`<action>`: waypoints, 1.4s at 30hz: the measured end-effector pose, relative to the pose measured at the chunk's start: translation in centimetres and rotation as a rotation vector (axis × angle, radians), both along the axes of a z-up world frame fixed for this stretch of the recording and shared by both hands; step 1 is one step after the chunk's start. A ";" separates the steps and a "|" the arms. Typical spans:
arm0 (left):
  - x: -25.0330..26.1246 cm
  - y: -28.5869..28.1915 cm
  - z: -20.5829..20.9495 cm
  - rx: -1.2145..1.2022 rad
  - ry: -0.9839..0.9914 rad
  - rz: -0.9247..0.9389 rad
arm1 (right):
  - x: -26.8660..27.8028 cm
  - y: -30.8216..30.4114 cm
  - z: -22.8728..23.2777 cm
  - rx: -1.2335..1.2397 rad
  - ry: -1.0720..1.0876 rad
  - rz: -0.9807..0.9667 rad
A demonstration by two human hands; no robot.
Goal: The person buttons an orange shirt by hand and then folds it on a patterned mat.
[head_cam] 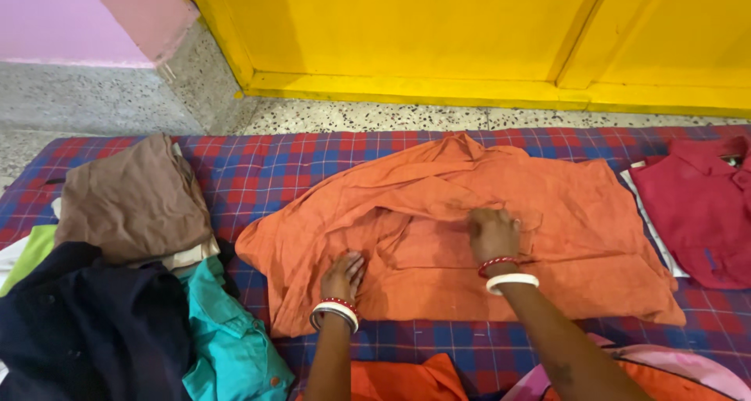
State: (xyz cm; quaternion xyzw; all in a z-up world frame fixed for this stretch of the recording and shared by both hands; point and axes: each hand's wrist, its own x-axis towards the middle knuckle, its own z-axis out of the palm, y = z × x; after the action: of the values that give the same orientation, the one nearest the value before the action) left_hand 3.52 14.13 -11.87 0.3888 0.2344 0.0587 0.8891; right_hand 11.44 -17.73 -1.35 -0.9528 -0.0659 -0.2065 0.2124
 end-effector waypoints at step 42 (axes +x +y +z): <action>-3.5 -0.9 9.6 0.212 0.446 1.058 | -11.1 4.3 4.9 -0.083 0.329 0.662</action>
State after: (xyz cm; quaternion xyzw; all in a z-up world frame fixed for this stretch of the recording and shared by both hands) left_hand -0.01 13.26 -2.30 0.3086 0.5711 0.4347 0.6242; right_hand 0.36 -13.44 3.55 -0.9082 -0.3438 0.0319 0.2367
